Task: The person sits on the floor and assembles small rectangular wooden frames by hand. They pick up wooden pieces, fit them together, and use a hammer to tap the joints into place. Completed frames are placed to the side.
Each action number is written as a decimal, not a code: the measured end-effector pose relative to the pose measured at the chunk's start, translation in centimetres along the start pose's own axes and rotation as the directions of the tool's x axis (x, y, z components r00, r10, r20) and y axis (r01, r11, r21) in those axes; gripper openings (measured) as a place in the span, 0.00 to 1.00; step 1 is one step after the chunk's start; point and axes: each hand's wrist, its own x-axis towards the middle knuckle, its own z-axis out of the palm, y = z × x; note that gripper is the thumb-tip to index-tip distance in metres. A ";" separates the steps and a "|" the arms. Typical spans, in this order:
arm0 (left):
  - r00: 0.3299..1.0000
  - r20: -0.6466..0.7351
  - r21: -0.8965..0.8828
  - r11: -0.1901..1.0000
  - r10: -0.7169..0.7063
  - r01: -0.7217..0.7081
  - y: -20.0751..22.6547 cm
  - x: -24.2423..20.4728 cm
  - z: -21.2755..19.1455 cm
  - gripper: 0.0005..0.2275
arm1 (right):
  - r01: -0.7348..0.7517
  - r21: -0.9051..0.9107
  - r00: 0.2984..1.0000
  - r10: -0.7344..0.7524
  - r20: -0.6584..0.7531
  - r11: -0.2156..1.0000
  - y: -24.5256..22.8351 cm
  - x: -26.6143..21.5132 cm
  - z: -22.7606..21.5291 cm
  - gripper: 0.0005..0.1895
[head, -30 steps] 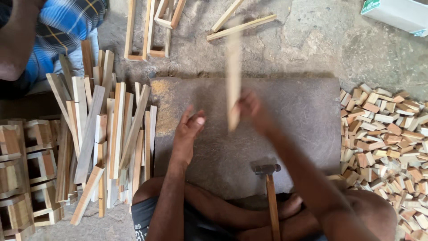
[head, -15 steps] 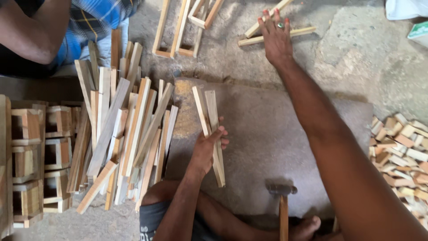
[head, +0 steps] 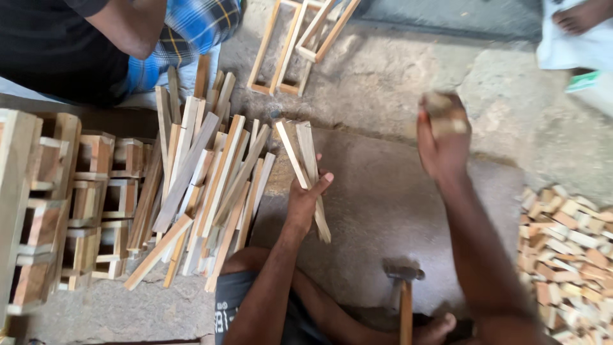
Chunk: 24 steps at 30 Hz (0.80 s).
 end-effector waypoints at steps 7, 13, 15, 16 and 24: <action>0.864 0.466 0.325 0.871 0.192 -0.369 -2.2 -4.6 4.1 0.38 | -0.282 0.647 0.945 0.323 0.058 0.708 -3.6 -16.8 -2.5 0.13; 0.701 0.667 0.558 0.452 0.255 -0.696 -5.6 -8.3 5.6 0.36 | -0.629 0.633 0.777 0.363 0.514 0.451 -2.5 -26.1 2.6 0.28; 0.716 0.652 0.549 0.497 0.248 -0.672 -7.1 -8.9 5.4 0.32 | -0.593 0.661 0.801 0.260 0.539 0.459 -2.6 -26.1 1.7 0.33; 0.734 0.641 0.442 0.674 0.224 -0.592 -7.7 -9.3 5.3 0.32 | -0.564 0.680 0.817 0.196 0.542 0.469 -2.8 -25.7 0.7 0.36; 0.831 0.317 0.711 0.464 0.458 -0.527 3.0 -7.1 0.3 0.44 | -0.484 0.272 0.802 0.297 0.519 0.832 -2.8 -26.3 -12.3 0.36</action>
